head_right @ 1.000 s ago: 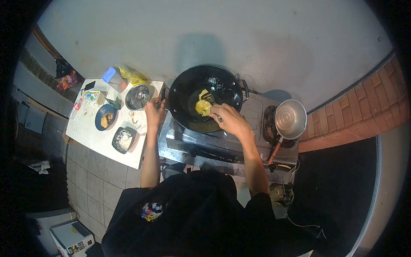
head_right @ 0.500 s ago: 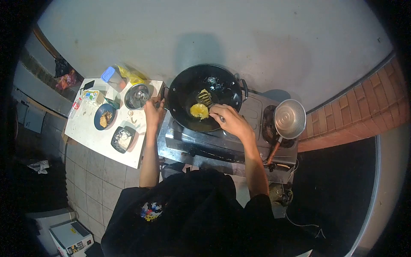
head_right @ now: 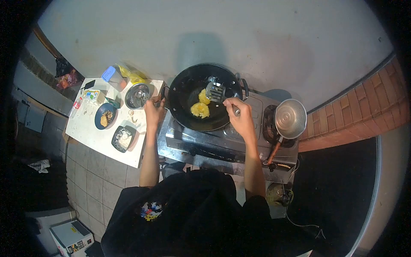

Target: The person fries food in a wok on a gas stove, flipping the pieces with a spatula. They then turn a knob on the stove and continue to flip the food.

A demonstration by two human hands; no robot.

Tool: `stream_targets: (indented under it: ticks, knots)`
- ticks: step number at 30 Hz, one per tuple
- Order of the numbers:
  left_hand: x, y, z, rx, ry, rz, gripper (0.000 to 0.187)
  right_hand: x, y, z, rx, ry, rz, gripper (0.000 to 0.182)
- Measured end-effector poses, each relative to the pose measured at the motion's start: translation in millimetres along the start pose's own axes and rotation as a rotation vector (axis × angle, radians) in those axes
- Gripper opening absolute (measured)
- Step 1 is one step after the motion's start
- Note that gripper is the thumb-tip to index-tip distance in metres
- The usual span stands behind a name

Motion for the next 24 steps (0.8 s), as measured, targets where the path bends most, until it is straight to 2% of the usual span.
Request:
stream_targets:
  ticks: [2, 3, 5, 15, 24]
  knots:
    - [-1.8, 0.6, -0.1, 0.001, 0.001, -0.008, 0.019, -20.7, 0.2, -9.7, -0.042, -0.318, 0.111, 0.022]
    - [-1.6, 0.2, -0.5, 0.003, 0.004, -0.017, 0.019, -20.4, -1.4, -12.7, -0.042, -0.319, 0.11, 0.022]
    - [-0.6, -0.2, -0.5, 0.005, 0.003, -0.016, 0.019, -24.6, -6.2, -20.6, -0.137, -0.438, 0.375, 0.031]
    - [4.6, -1.3, -0.3, 0.008, 0.002, 0.004, 0.019, -33.3, -45.0, -39.2, -0.101, -0.515, 0.459, 0.034]
    - [5.7, -1.5, -0.4, 0.007, 0.003, -0.025, 0.019, -32.7, -54.3, -38.3, -0.068, -0.45, 0.462, 0.033]
Point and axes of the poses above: each hand's wrist, its own z-axis towards the middle knuckle, its own y-axis out of the back of the hand, x = y × z, the point moved 6 cm from there along z, towards the middle knuckle, and after that the axes turned 13 degrees about -z, right-handed, at the moved point
